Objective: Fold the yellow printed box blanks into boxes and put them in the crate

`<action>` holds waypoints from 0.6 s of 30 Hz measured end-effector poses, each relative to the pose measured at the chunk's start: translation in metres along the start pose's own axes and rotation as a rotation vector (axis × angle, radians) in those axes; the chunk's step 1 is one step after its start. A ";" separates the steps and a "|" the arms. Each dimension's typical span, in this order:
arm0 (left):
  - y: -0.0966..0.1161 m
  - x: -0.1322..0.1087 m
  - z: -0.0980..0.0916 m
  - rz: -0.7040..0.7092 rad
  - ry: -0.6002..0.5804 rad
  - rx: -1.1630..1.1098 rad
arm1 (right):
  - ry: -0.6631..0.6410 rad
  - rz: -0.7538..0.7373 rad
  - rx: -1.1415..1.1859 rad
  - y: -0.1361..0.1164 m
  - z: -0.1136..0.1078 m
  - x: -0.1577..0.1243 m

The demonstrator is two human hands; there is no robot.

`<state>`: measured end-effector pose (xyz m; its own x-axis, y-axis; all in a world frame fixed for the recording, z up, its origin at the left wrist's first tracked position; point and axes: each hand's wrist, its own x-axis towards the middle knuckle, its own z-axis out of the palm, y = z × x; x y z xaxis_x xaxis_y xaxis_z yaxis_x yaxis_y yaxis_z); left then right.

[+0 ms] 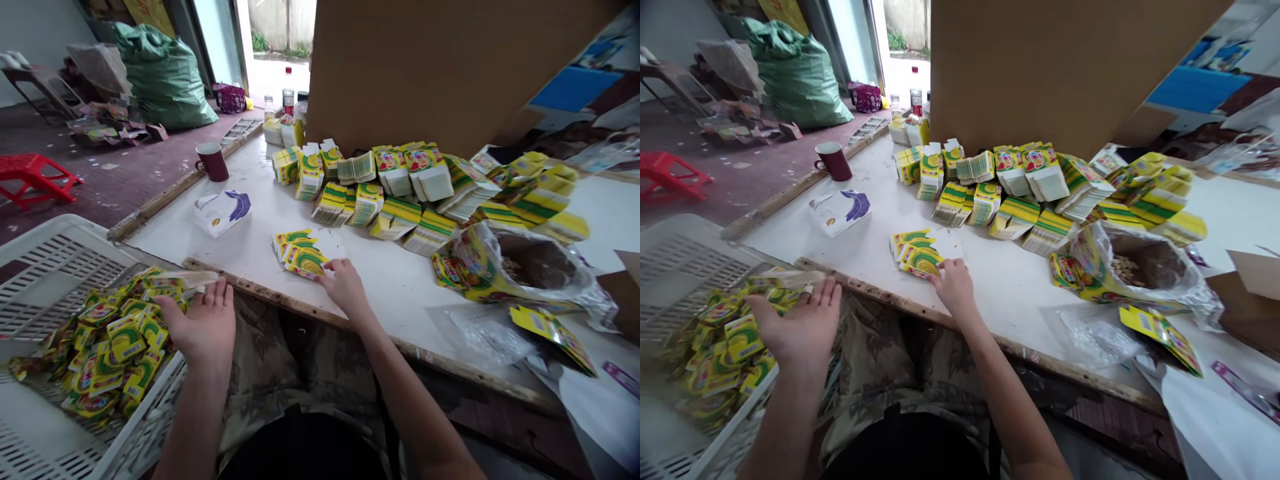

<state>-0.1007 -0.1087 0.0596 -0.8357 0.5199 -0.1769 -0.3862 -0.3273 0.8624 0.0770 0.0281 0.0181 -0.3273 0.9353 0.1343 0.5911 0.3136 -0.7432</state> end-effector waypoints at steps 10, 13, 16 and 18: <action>-0.050 -0.039 0.019 -0.323 -0.289 -0.067 | -0.071 -0.028 0.076 -0.017 -0.007 -0.015; -0.044 -0.042 0.029 -0.204 -0.403 -0.143 | -0.329 -0.052 0.332 -0.037 -0.018 -0.035; -0.035 -0.041 0.039 -0.123 -0.390 -0.182 | -0.541 -0.005 0.704 -0.053 -0.014 -0.057; -0.033 -0.040 0.041 -0.072 -0.291 -0.159 | -0.530 0.050 0.873 -0.058 -0.005 -0.067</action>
<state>-0.0387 -0.0863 0.0576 -0.6663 0.7422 -0.0721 -0.5155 -0.3885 0.7637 0.0688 -0.0523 0.0556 -0.7263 0.6848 -0.0595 -0.0612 -0.1506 -0.9867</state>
